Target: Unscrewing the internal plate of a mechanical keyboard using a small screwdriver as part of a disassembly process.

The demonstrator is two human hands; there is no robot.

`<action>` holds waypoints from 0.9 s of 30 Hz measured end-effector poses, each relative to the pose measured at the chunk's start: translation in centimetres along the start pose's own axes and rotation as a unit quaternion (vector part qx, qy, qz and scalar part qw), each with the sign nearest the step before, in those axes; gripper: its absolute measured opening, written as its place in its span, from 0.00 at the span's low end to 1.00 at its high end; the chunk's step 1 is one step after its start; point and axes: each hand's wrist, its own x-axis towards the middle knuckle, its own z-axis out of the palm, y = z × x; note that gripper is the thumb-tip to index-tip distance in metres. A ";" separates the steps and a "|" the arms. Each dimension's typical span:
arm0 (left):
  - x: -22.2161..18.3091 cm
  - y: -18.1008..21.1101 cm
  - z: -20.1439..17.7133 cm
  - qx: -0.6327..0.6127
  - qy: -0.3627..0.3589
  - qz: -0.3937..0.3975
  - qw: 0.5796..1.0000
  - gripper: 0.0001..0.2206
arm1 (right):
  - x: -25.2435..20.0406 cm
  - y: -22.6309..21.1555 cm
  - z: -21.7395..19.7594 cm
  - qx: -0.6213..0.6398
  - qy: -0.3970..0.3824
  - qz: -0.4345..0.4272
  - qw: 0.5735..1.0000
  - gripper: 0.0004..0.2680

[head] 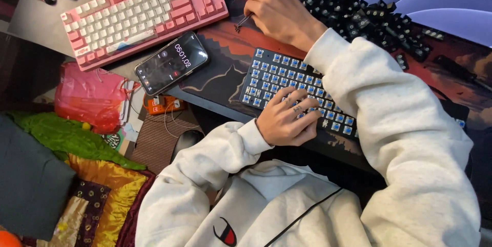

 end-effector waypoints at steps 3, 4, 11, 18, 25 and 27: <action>0.5 -0.3 -0.4 -0.004 0.021 -0.006 1.000 0.03 | 0.1 -0.3 -0.7 -0.005 0.003 0.002 1.000 0.02; 0.4 -0.5 -0.6 -0.007 0.021 -0.002 1.000 0.03 | 0.0 -0.3 -1.0 -0.008 0.004 0.005 1.000 0.02; 0.4 -1.8 -2.3 0.031 0.002 -0.045 0.999 0.03 | -3.9 0.7 -5.6 -0.075 -0.021 0.029 0.997 0.03; 0.5 -5.1 -4.6 0.118 -0.040 -0.114 0.986 0.15 | -18.5 -0.1 -12.6 0.027 -0.053 0.166 0.984 0.04; -0.8 -9.2 -4.5 0.217 -0.090 -0.185 0.954 0.18 | -26.4 -0.4 -21.8 0.031 -0.186 0.342 0.921 0.10; -1.1 -9.8 -4.4 0.181 -0.131 -0.236 0.946 0.21 | -25.8 -1.8 -23.7 0.014 -0.181 0.379 0.907 0.12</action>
